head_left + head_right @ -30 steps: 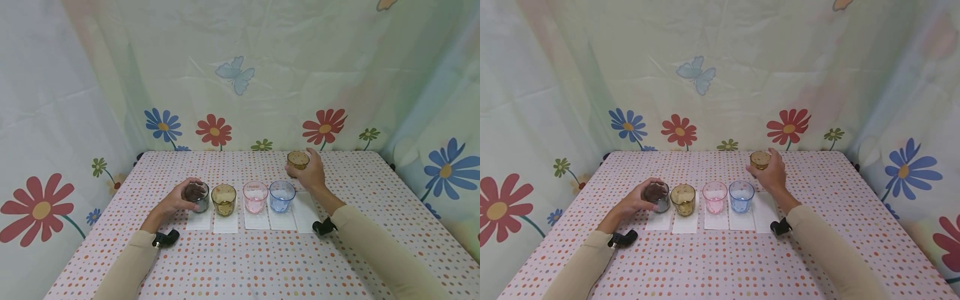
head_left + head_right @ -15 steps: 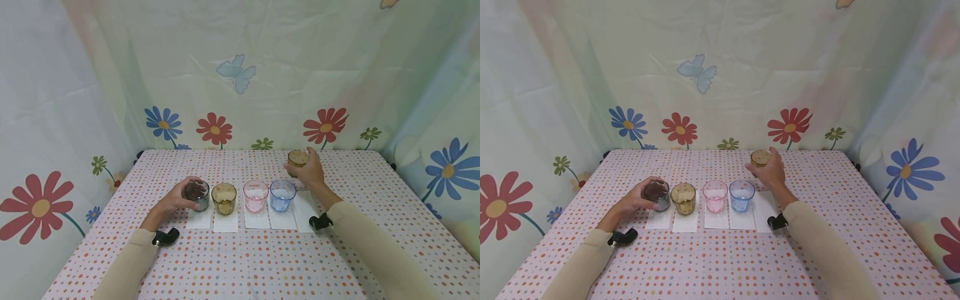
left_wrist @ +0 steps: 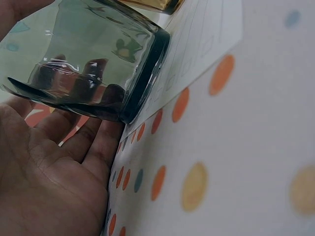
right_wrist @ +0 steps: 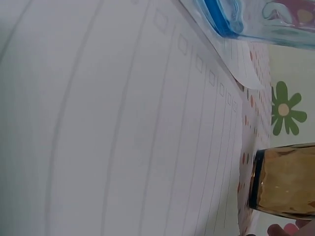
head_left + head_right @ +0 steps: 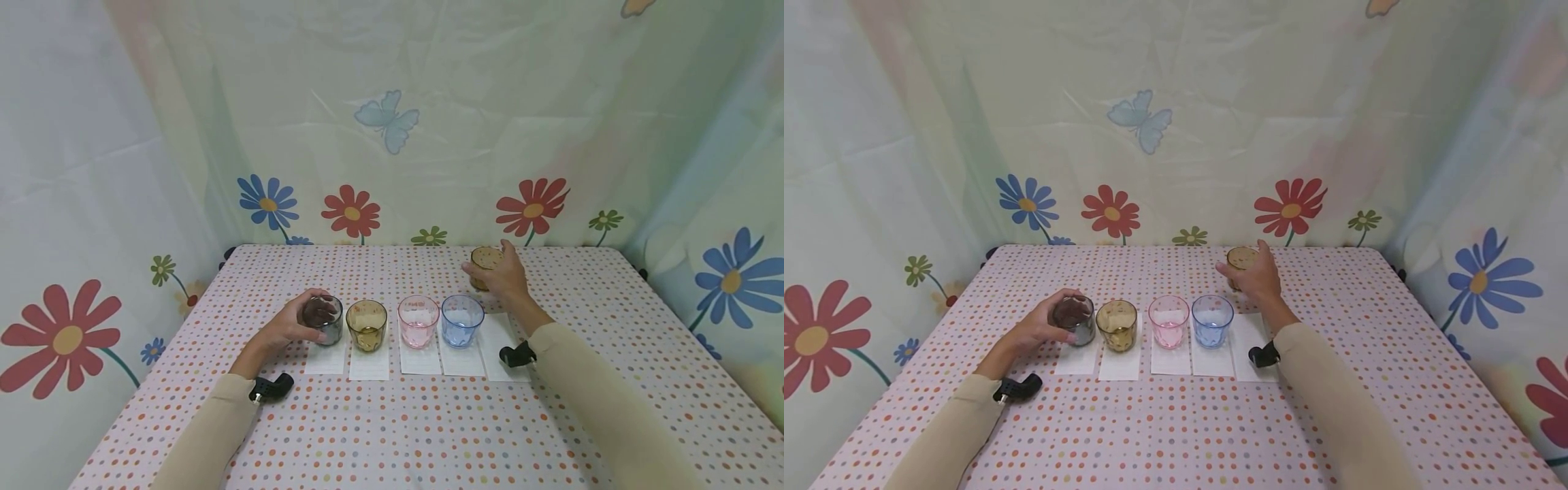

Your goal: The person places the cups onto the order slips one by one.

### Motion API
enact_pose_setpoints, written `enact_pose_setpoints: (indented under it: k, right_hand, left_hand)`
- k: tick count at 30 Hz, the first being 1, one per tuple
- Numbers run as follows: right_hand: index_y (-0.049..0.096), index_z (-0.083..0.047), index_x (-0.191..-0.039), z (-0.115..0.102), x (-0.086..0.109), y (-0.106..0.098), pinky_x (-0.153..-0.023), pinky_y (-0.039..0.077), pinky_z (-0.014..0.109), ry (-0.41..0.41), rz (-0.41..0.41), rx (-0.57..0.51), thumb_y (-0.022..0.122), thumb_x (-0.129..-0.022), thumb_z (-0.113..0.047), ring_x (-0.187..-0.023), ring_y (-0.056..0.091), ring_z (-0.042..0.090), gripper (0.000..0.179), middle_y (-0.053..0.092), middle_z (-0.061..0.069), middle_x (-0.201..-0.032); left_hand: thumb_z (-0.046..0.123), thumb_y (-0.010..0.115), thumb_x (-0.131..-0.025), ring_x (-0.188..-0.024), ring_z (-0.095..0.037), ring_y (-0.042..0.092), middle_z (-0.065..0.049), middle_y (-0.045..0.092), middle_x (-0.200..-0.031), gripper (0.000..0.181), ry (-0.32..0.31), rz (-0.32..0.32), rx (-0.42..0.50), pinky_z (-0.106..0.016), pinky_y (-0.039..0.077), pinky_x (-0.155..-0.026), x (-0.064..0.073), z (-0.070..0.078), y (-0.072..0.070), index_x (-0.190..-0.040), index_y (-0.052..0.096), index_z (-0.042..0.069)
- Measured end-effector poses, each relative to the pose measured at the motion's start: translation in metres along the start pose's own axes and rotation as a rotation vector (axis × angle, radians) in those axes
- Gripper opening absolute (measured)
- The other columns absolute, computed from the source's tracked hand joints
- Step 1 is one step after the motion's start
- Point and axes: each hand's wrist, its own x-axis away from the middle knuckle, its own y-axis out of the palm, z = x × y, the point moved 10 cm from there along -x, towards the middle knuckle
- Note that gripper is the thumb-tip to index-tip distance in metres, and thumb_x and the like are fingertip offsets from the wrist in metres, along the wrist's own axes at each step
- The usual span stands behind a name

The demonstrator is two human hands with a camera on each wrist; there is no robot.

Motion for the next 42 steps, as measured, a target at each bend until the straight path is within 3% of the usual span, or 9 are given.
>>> enact_pose_setpoints:
  k: [10,16,42]
  right_hand:
    - [0.004,-0.016,-0.164,0.008,-0.003,0.004,-0.117,0.023,0.066,0.054,-0.039,-0.016,0.082,-0.080,-0.054,-0.150,0.021,0.048,0.120,0.018,0.024,-0.165]
    - [0.007,-0.013,-0.164,0.010,-0.005,0.006,-0.118,0.023,0.065,0.072,-0.056,-0.020,0.082,-0.081,-0.051,-0.150,0.021,0.048,0.118,0.017,0.025,-0.166]
    - [0.019,-0.014,-0.163,0.010,-0.012,0.006,-0.116,0.028,0.064,0.021,-0.047,-0.032,0.082,-0.083,-0.047,-0.148,0.027,0.044,0.107,0.024,0.019,-0.165]
  left_hand:
    - [-0.001,0.081,-0.077,-0.122,-0.032,0.060,-0.032,0.053,-0.137,0.080,-0.004,0.005,0.004,-0.030,0.051,-0.101,0.000,0.000,0.001,-0.145,0.039,-0.002]
    - [-0.002,0.081,-0.077,-0.124,-0.038,0.058,-0.033,0.053,-0.136,0.079,0.001,0.009,-0.002,-0.031,0.051,-0.102,-0.001,0.001,0.002,-0.144,0.039,-0.004]
    - [-0.001,0.081,-0.078,-0.119,-0.023,0.062,-0.034,0.052,-0.135,0.081,0.024,-0.011,0.016,-0.030,0.051,-0.101,-0.001,0.001,0.001,-0.146,0.037,-0.004]
